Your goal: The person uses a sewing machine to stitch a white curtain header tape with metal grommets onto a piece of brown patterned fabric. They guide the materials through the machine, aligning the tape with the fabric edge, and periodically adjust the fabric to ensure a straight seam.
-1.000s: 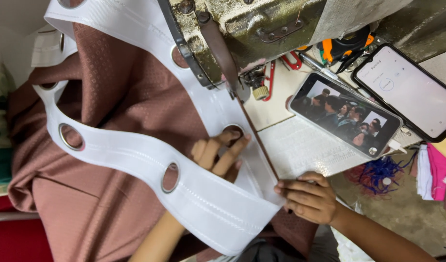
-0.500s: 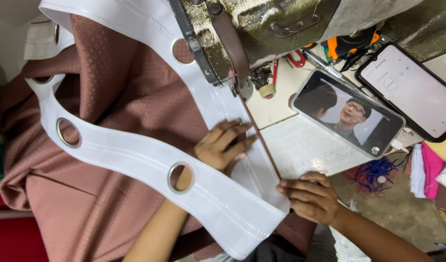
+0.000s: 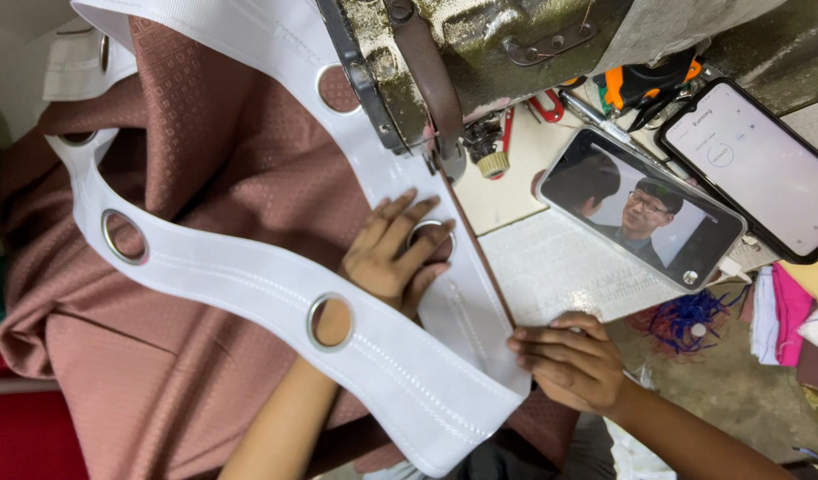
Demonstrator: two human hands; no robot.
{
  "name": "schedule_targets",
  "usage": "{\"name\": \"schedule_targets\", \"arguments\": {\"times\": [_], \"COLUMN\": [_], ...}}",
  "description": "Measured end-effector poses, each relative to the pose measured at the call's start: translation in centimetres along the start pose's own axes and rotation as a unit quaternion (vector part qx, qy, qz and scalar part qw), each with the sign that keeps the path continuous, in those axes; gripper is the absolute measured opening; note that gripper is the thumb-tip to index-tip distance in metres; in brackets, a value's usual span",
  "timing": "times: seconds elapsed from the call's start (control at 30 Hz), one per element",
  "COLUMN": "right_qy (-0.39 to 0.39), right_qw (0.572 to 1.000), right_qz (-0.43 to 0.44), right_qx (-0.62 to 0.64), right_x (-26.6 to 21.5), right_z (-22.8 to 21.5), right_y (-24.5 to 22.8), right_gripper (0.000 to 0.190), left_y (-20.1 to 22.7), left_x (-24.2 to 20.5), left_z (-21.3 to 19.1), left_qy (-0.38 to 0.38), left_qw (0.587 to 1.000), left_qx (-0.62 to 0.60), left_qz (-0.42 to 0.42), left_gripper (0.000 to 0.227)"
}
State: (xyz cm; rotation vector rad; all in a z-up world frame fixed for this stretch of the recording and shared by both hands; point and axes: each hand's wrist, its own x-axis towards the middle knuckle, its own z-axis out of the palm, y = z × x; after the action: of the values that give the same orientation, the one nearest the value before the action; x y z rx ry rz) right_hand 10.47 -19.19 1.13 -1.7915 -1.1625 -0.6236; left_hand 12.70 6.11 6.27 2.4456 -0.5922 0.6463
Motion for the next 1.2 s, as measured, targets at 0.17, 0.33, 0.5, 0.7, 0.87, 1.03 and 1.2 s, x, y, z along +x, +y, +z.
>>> {"name": "schedule_targets", "arguments": {"times": [0.17, 0.33, 0.5, 0.7, 0.87, 1.03, 1.2], "right_qy": [-0.034, -0.112, -0.161, -0.170, -0.178, -0.243, -0.248], "right_qw": [0.999, 0.993, 0.987, 0.985, 0.984, 0.970, 0.969], "right_qz": [0.035, 0.024, 0.014, 0.016, 0.020, 0.018, 0.012], "right_qx": [-0.005, 0.019, 0.010, 0.003, 0.002, 0.006, 0.001], "right_x": [1.1, 4.4, 5.1, 5.7, 5.6, 6.0, 6.6], "right_z": [-0.5, -2.0, -2.0, -1.7, -1.7, -2.0, -1.7], "right_y": [-0.6, -1.2, -1.3, -1.5, -1.2, -1.0, -1.0], "right_gripper": [0.004, 0.006, 0.008, 0.011, 0.014, 0.019, 0.019], "left_y": [-0.5, -0.7, -1.4, -1.9, -2.4, -2.9, -3.3], "left_x": [-0.1, 0.2, 0.0, 0.0, 0.3, 0.6, 0.8], "left_z": [-0.2, -0.4, -0.7, -0.9, -1.0, -1.4, -1.5], "left_qy": [-0.008, -0.018, -0.029, -0.038, -0.055, -0.061, -0.079], "left_qw": [1.000, 1.000, 0.999, 0.998, 0.998, 0.998, 0.997], "left_qx": [0.013, 0.009, 0.013, 0.030, 0.022, 0.014, 0.011], "left_qz": [0.000, 0.017, 0.022, 0.027, 0.019, 0.023, 0.023], "left_gripper": [0.035, 0.035, 0.035, 0.037, 0.036, 0.037, 0.038]}}
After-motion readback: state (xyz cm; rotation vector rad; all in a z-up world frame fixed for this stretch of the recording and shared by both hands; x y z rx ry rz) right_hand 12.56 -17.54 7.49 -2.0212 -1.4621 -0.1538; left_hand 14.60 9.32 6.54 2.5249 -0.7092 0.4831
